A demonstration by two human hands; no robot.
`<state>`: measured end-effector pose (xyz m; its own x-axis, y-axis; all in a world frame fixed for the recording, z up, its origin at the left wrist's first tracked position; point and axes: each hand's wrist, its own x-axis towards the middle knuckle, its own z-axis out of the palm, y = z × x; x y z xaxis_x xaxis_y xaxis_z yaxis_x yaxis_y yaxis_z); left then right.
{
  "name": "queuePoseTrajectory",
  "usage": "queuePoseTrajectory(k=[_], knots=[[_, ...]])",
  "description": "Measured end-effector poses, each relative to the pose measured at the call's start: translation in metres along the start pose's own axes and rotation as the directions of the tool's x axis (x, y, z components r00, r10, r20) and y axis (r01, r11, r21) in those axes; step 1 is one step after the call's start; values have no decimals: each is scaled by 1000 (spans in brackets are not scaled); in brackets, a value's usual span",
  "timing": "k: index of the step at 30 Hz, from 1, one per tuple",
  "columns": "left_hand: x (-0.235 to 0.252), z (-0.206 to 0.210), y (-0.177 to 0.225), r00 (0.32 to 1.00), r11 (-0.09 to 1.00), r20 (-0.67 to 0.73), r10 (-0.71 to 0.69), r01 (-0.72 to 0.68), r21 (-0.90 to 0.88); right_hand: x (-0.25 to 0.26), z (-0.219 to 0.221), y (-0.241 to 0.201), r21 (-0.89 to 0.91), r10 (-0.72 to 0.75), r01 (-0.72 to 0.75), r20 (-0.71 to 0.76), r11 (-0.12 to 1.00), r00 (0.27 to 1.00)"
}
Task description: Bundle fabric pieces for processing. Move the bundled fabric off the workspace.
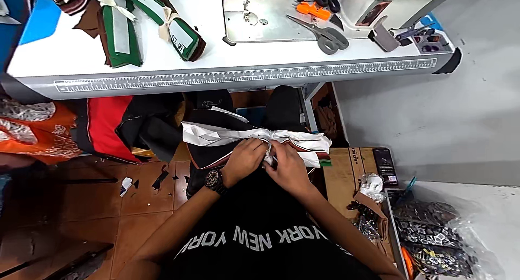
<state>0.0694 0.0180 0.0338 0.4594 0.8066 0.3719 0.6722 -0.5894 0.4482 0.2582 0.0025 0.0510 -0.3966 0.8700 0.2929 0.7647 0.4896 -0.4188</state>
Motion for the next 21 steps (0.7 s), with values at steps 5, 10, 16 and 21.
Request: queuePoseTrajectory(k=[5,10,16,21], knots=[[15,-4,-5,993,994,-66,99,-96,48,-2,3,15,1,5,-5,-67,1000,998],[22,6,-15,989,973,-108,-97,72,-219,28,-44,44,160,204,-188,-86,969,975],[31,7,-27,960,871,11,-281,260,-417,25,-31,22,-33,-47,53,155,998,987],[27,12,-32,943,813,-14,-331,278,-512,27,-5,37,225,-32,44,-60,973,998]])
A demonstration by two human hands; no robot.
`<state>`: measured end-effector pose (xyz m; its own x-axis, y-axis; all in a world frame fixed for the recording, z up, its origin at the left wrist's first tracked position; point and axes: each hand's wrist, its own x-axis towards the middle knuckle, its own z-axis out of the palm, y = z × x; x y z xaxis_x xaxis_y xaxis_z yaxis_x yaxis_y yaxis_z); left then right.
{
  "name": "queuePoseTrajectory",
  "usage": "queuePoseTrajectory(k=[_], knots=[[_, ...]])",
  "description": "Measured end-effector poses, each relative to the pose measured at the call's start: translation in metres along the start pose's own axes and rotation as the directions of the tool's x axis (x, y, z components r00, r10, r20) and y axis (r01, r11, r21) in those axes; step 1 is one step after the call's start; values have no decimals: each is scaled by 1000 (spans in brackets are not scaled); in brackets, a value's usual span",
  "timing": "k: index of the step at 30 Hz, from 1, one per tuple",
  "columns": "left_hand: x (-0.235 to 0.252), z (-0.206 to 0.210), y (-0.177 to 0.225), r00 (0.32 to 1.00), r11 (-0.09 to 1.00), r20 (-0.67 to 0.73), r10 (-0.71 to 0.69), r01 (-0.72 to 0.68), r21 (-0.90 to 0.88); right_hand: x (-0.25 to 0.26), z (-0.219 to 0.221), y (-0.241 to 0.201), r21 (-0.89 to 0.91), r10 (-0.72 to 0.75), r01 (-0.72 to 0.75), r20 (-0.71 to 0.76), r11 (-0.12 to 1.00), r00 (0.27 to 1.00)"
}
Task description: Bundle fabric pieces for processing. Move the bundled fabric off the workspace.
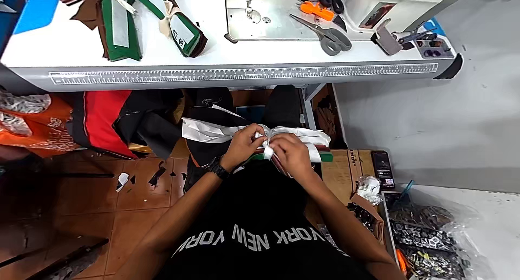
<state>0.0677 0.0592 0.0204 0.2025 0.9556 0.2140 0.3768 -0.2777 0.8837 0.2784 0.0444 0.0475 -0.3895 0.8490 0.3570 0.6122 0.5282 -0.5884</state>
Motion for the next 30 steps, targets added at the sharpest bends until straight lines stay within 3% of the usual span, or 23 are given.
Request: queuePoseTrajectory(k=[2,4,7,9,10,12,15,20,25,28,30], knots=[[-6,1,-3,1000,1000,4,-15,15,-17,15,-11,8,150,190,-184,-28,971,981],[-9,3,-6,1000,1000,3,-13,13,-12,26,-16,17,186,228,-222,-11,957,974],[-10,3,-7,1000,1000,-16,-12,12,9,16,-13,-8,-11,16,-14,140,1000,990],[-10,1,-7,999,999,-17,-30,29,-21,1,-6,-28,-208,-101,164,285,964,953],[-10,0,-8,999,998,-19,-41,40,-42,-5,-2,-27,-248,-140,222,310,943,940],[-9,1,-8,998,995,-23,-60,58,-77,-7,3,-11,-197,-214,252,197,947,957],[-13,1,-6,994,984,-23,-111,106,-144,5,6,2,11,-112,111,79,994,991],[-16,-3,-4,985,958,26,-169,171,-229,17,6,9,205,139,-150,66,967,988],[-19,-4,-10,1000,978,15,-6,9,-210,24,9,13,413,416,-421,106,808,903],[-20,-3,-5,998,990,10,60,-58,-127,29,10,14,414,507,-518,145,749,850],[-20,1,-2,998,997,-25,56,-58,-53,33,8,13,353,501,-518,144,780,853]])
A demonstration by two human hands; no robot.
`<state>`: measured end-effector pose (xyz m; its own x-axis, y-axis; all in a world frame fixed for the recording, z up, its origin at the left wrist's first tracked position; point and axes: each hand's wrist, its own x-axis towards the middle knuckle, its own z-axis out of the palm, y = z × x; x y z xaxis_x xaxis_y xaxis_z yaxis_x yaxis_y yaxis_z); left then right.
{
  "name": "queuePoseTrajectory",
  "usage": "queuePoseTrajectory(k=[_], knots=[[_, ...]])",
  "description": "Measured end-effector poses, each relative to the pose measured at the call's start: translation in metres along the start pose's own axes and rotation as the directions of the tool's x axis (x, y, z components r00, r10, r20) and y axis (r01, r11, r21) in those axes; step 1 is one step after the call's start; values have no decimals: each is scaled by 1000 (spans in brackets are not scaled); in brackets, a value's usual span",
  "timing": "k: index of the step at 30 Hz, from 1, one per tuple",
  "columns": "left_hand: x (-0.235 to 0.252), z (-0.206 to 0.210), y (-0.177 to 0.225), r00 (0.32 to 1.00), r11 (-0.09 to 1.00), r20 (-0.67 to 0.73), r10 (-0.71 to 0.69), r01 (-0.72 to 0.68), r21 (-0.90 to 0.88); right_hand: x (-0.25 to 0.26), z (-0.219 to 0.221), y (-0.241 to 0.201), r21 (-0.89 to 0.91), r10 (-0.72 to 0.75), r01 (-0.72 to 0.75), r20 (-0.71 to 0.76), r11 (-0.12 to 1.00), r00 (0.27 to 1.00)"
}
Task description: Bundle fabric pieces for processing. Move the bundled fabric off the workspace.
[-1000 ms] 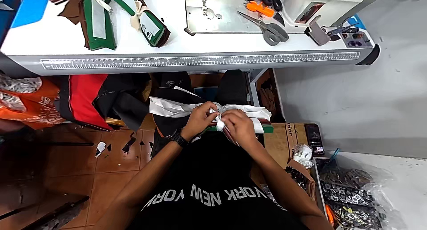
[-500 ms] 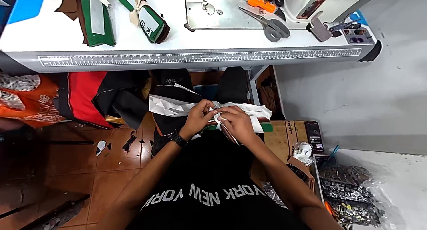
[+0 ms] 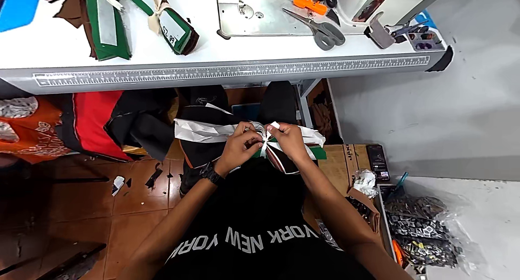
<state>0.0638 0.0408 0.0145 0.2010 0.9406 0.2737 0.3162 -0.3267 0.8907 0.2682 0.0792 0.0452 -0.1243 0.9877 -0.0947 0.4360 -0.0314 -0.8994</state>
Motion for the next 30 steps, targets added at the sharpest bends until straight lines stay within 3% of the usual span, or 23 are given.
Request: queuePoseTrajectory(k=[3,7,9,17,22,26,30], knots=[[0,4,8,997,995,-71,-32,39,96,3,-3,-8,-97,-41,45,42,994,998],[-4,13,34,987,920,-99,123,-76,384,1,-3,-17,-175,-102,113,66,978,993],[-7,18,46,989,894,-83,120,-71,441,0,-1,-19,-193,-135,144,60,971,989],[1,26,53,990,916,-108,-89,124,381,-8,0,-16,-185,-210,207,6,961,978],[13,17,35,976,957,-34,-214,217,191,-35,-12,-32,-402,-436,331,-205,854,876],[10,10,30,972,969,46,-232,227,100,-72,5,-37,-441,-413,347,-61,828,908],[8,5,30,962,968,120,-247,237,86,-62,30,-3,-514,-544,438,-69,738,836]])
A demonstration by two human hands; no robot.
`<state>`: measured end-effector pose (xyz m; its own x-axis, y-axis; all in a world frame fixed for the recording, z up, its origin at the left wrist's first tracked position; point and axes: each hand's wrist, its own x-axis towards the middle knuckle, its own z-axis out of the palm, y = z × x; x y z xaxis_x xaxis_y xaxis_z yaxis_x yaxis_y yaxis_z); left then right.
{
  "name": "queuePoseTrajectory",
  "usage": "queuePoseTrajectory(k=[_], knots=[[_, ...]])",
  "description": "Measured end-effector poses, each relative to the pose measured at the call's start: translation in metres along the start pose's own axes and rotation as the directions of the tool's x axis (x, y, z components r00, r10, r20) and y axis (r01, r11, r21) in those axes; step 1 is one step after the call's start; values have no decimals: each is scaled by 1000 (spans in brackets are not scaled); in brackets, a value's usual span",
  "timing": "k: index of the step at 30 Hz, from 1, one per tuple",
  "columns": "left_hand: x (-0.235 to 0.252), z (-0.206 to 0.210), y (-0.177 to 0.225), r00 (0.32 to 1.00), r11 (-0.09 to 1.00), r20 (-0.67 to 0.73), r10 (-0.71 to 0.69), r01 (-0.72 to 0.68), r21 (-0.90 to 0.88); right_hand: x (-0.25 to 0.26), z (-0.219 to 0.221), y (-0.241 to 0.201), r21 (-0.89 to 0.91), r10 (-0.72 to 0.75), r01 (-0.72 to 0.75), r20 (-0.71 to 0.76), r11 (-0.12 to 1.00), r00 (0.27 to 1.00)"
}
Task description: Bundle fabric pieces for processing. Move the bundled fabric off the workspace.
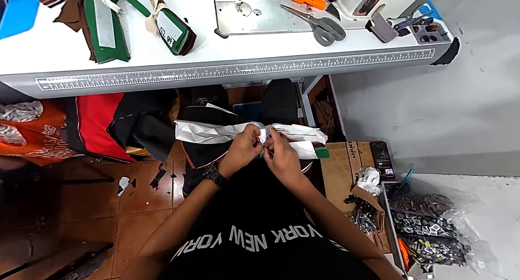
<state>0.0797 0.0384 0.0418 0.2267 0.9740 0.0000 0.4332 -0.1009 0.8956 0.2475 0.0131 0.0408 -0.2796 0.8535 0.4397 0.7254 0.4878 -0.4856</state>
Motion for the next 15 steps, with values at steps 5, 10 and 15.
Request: queuePoseTrajectory(k=[5,10,15], knots=[[0,-5,-10,999,988,32,6,-1,-154,11,4,1,24,-21,20,22,999,1000],[-6,-2,-15,998,951,-22,62,-66,-302,23,-8,12,240,147,-178,142,954,979],[-12,2,-7,993,973,-82,83,-98,-208,23,-19,18,396,351,-386,161,833,922]])
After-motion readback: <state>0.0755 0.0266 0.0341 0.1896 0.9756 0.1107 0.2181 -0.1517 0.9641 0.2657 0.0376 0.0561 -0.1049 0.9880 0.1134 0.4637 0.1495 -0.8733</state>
